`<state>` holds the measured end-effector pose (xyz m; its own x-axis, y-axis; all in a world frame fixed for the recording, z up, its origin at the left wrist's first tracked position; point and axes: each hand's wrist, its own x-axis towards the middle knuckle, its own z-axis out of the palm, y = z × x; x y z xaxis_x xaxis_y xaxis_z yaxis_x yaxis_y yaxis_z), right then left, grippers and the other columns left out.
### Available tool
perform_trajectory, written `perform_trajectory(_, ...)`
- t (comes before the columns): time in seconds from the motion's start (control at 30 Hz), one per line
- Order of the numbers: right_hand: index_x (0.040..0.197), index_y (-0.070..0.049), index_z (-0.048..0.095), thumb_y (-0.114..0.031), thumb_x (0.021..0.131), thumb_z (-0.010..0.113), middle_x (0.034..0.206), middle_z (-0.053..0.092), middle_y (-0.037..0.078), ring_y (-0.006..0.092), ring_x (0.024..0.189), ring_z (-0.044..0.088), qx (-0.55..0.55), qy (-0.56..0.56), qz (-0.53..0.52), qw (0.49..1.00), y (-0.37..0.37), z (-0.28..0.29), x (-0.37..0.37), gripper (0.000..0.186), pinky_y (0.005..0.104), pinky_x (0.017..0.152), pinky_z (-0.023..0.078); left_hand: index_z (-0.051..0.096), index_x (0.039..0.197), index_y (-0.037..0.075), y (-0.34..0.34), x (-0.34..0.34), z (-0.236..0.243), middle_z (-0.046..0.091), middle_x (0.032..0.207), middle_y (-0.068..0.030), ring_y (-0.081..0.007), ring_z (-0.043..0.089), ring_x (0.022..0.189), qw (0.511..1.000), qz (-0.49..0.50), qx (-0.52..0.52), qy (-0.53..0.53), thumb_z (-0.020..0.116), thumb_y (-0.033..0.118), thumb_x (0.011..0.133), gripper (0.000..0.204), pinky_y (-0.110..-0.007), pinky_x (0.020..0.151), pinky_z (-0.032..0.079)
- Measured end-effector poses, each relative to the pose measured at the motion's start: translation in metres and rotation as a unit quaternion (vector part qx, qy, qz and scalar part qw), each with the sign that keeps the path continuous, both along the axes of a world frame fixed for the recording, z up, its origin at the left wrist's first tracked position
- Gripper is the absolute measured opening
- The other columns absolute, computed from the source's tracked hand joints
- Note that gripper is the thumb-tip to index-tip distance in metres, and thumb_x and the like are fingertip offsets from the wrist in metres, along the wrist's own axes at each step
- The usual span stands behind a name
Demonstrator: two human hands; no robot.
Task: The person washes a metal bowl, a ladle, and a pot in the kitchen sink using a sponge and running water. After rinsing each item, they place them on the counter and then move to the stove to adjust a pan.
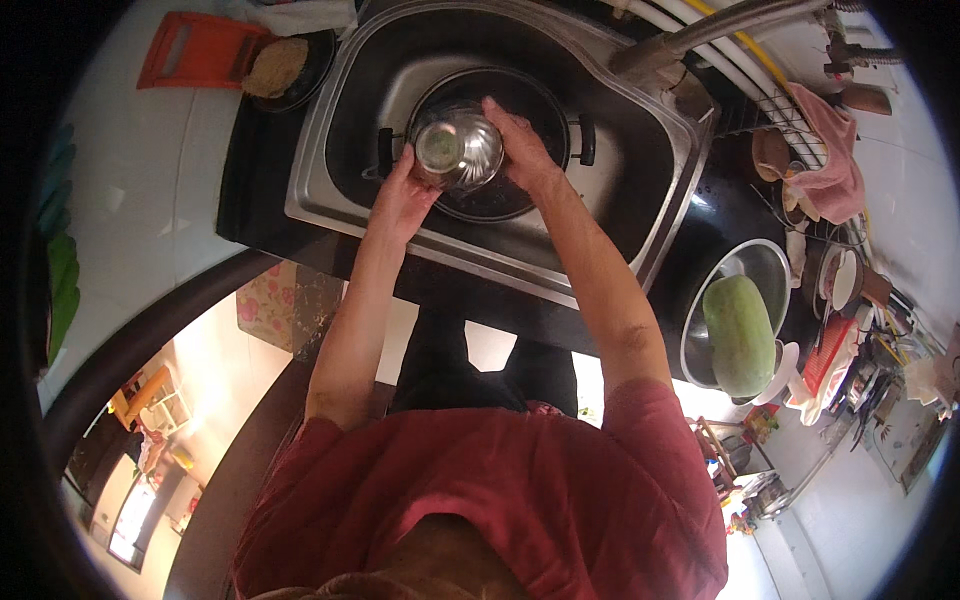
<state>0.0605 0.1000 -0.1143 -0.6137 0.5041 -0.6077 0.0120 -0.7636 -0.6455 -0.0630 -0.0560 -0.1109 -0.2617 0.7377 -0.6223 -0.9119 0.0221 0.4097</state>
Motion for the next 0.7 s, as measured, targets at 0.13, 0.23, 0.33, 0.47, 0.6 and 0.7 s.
perform_trajectory(0.13, 0.116, -0.009, 0.060, -0.042, 0.092, 0.054, 0.109, 0.062, 0.017, 0.0302, 0.093, 0.061, 0.368, -0.318, 0.177, 0.856, 0.015, -0.025, -0.014, 0.041, 0.0394, 0.080, 0.049, 0.057, 0.106, 0.008, -0.015, -0.008, 0.010, 0.060, 0.110, -0.0044, -0.0163, 0.055, 0.105, 0.997, 0.017, 0.064, 0.047, 0.070, 0.020, 0.085, 0.027, -0.036, 0.098, 0.042)
perform_trajectory(0.23, 0.114, -0.014, 0.062, -0.030, 0.088, 0.058, 0.114, 0.055, 0.017, 0.0375, 0.101, 0.058, 0.589, -0.371, 0.049, 0.716, 0.018, -0.075, -0.015, 0.031, 0.0441, 0.086, 0.048, 0.058, 0.108, 0.008, -0.019, -0.014, 0.006, 0.061, 0.108, -0.0038, -0.0152, 0.058, 0.100, 0.992, -0.018, 0.011, 0.121, 0.066, 0.017, 0.089, 0.023, -0.035, 0.095, 0.044)
perform_trajectory(0.33, 0.110, -0.015, 0.065, -0.013, 0.080, 0.060, 0.116, 0.054, 0.016, 0.0349, 0.102, 0.058, 0.654, -0.405, 0.212, 0.603, 0.018, -0.097, -0.005, 0.030, 0.0429, 0.086, 0.050, 0.059, 0.110, 0.008, -0.016, -0.011, 0.012, 0.062, 0.108, -0.0035, -0.0140, 0.059, 0.100, 0.986, -0.040, -0.036, 0.156, 0.064, 0.015, 0.090, 0.022, -0.034, 0.093, 0.045)
perform_trajectory(0.47, 0.115, -0.017, 0.064, -0.003, 0.076, 0.058, 0.121, 0.056, 0.016, 0.0339, 0.107, 0.057, 0.493, -0.160, 0.134, 0.845, 0.026, -0.094, 0.017, 0.042, 0.0415, 0.088, 0.050, 0.057, 0.114, 0.006, -0.004, -0.007, 0.010, 0.061, 0.110, -0.0038, -0.0128, 0.058, 0.102, 0.982, -0.071, -0.033, 0.170, 0.063, 0.013, 0.090, 0.026, -0.032, 0.091, 0.047)
perform_trajectory(0.6, 0.118, -0.014, 0.063, -0.001, 0.079, 0.057, 0.123, 0.056, 0.015, 0.0329, 0.113, 0.054, 0.642, -0.077, 0.053, 0.761, -0.041, 0.026, 0.010, 0.041, 0.0406, 0.091, 0.048, 0.057, 0.115, 0.006, 0.006, 0.001, 0.011, 0.061, 0.109, -0.0034, -0.0125, 0.058, 0.100, 0.962, -0.088, -0.043, 0.255, 0.062, 0.011, 0.090, 0.026, -0.032, 0.087, 0.048)
perform_trajectory(0.7, 0.114, -0.018, 0.065, -0.028, 0.089, 0.056, 0.127, 0.054, 0.013, 0.0314, 0.109, 0.056, 0.812, -0.154, 0.135, 0.546, -0.061, 0.064, -0.006, 0.028, 0.0427, 0.089, 0.048, 0.055, 0.117, 0.006, 0.014, 0.014, 0.020, 0.061, 0.111, -0.0050, -0.0140, 0.059, 0.102, 0.944, -0.103, -0.021, 0.314, 0.058, 0.009, 0.091, 0.027, -0.032, 0.088, 0.049)
